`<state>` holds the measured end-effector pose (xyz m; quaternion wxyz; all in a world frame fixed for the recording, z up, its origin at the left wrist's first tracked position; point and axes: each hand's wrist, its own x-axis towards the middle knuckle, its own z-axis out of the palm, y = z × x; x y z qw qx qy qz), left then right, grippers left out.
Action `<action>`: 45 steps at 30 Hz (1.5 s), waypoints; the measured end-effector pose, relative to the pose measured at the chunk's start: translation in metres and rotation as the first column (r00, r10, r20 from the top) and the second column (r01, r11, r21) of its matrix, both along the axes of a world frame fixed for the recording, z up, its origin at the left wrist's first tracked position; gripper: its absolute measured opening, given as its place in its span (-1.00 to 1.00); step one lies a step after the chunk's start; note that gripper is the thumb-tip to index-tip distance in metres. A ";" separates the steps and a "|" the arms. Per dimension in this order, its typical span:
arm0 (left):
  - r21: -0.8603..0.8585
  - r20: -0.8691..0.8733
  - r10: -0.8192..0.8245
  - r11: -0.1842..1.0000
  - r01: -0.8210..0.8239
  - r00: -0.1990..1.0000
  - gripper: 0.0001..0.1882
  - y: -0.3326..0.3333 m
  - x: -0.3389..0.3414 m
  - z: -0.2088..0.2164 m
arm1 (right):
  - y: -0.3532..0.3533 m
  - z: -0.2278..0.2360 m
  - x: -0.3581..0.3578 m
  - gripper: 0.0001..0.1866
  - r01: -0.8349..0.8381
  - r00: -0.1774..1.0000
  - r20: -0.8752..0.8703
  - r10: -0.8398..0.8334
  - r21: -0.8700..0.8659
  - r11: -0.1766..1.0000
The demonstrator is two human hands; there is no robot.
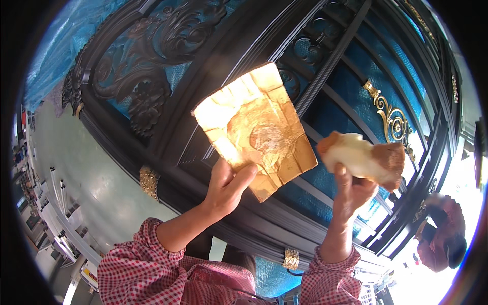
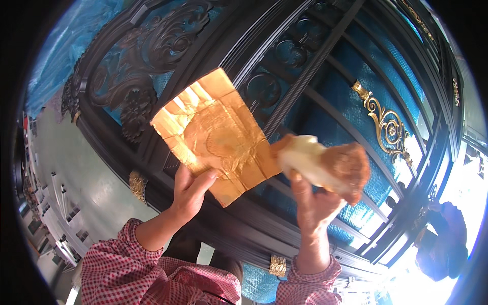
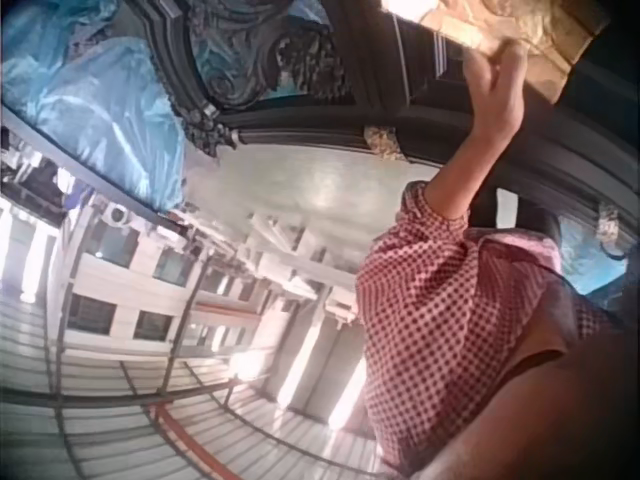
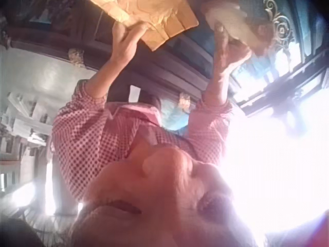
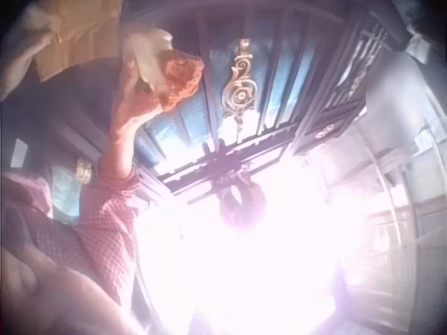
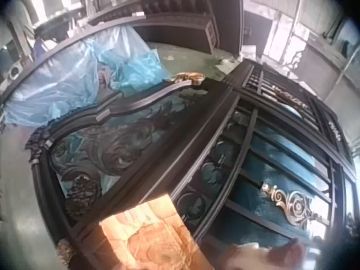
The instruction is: The person applies gold paint to the ornate metalwork of a black gate using a brush and a cardboard palette. They repeatedly dip the brush into the paint and carefully cover the decorative elements and frame of the gate.
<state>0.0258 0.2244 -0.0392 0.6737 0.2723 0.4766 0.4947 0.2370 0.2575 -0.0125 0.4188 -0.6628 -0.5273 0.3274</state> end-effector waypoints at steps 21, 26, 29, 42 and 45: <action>0.027 0.009 0.071 0.997 -0.071 0.997 -0.72 -0.160 -0.058 0.040 | -0.158 0.060 -0.123 -0.64 -0.563 0.628 0.597 0.499 -0.093 0.821; 0.035 -0.133 -0.006 0.999 0.011 0.991 -0.73 -0.218 -0.089 0.052 | -0.202 0.065 -0.154 -0.65 -0.509 0.729 0.512 0.454 -0.038 0.860; -0.002 -0.015 0.096 0.995 -0.096 0.995 -0.72 -0.247 -0.117 0.050 | -0.239 0.075 -0.180 -0.66 -0.570 0.722 0.443 0.532 -0.057 0.820; -0.193 -0.104 -0.108 0.977 0.086 0.989 -0.68 -0.340 -0.241 0.038 | -0.330 0.043 -0.282 -0.67 -0.506 0.766 0.368 0.527 -0.160 0.847; -0.220 -0.212 0.091 0.966 -0.138 0.973 -0.69 -0.346 -0.301 0.031 | -0.336 0.036 -0.307 -0.68 -0.424 0.845 0.277 0.457 -0.172 0.889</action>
